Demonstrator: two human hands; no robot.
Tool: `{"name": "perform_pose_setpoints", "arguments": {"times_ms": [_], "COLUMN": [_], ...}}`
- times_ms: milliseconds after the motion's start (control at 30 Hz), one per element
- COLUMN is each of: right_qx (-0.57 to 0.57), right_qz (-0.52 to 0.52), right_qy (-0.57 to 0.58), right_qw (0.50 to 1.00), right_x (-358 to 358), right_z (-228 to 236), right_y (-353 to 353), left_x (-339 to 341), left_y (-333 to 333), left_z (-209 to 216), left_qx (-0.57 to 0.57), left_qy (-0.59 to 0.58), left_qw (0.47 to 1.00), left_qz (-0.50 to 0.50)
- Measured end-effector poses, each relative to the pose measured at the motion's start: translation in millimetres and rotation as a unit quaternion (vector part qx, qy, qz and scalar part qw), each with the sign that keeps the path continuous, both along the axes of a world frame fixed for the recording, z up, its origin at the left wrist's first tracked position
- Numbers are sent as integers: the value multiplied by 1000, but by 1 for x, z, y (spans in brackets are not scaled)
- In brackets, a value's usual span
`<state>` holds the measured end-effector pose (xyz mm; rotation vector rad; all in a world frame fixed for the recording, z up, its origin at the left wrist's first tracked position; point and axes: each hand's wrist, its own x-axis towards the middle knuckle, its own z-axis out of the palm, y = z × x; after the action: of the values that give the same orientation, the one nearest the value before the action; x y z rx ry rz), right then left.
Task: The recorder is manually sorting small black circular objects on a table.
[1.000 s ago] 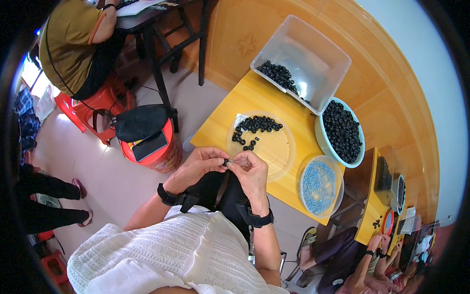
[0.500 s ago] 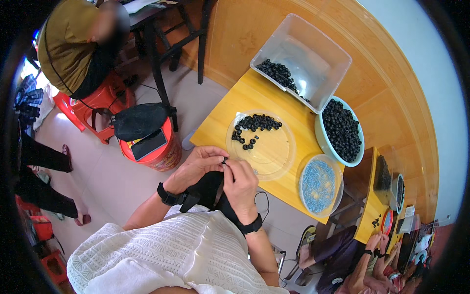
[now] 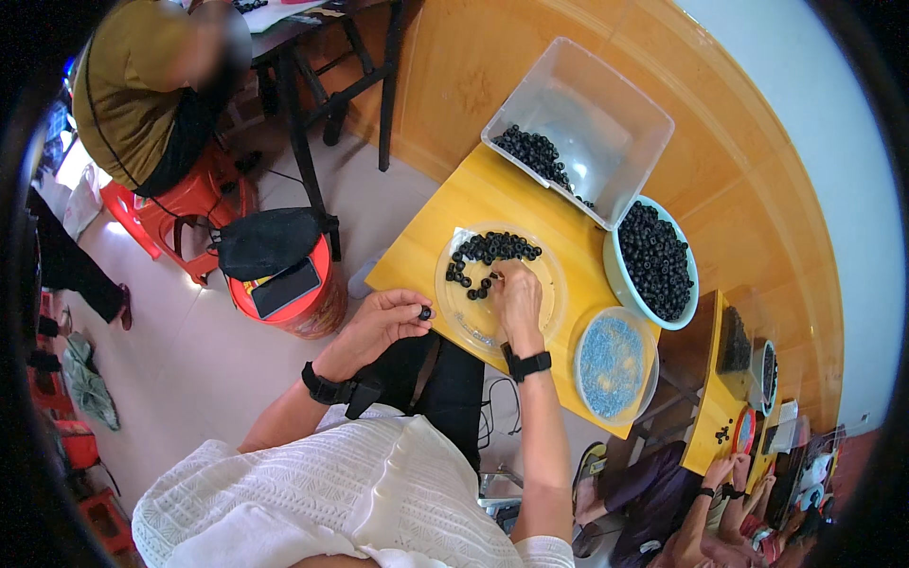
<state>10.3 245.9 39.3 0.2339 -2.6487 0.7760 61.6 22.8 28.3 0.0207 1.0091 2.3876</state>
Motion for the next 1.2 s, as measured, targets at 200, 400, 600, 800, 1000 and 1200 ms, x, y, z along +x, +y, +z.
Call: {"name": "perform_pose_setpoints", "arguments": {"times_ms": [200, 400, 600, 800, 1000, 1200], "right_qx": [102, 25, -467, -564, -543, -412], "right_qz": [76, 41, -31, -5, 10, 0], "right_qy": [-32, -3, -201, -215, -193, -106], "right_qw": [991, 999, 860, 797, 817, 905], "right_x": [-22, -8, 48, 83, 94, 96], "right_z": [-16, -20, -5, 15, 32, 39], "right_y": [10, 18, 19, -1, -25, -42], "left_x": [0, -2, -3, -3, -2, 0], "left_y": [-3, -1, 7, 18, 22, 22], "left_z": [0, -3, -2, 6, 8, 12], "left_qx": [12, 12, 22, 16, 14, -1], "left_qy": [-2, -2, 12, 22, 36, 60], "left_qw": [1000, 1000, 1000, 999, 998, 997], "left_qz": [8, 3, -11, -38, -47, -56]}}
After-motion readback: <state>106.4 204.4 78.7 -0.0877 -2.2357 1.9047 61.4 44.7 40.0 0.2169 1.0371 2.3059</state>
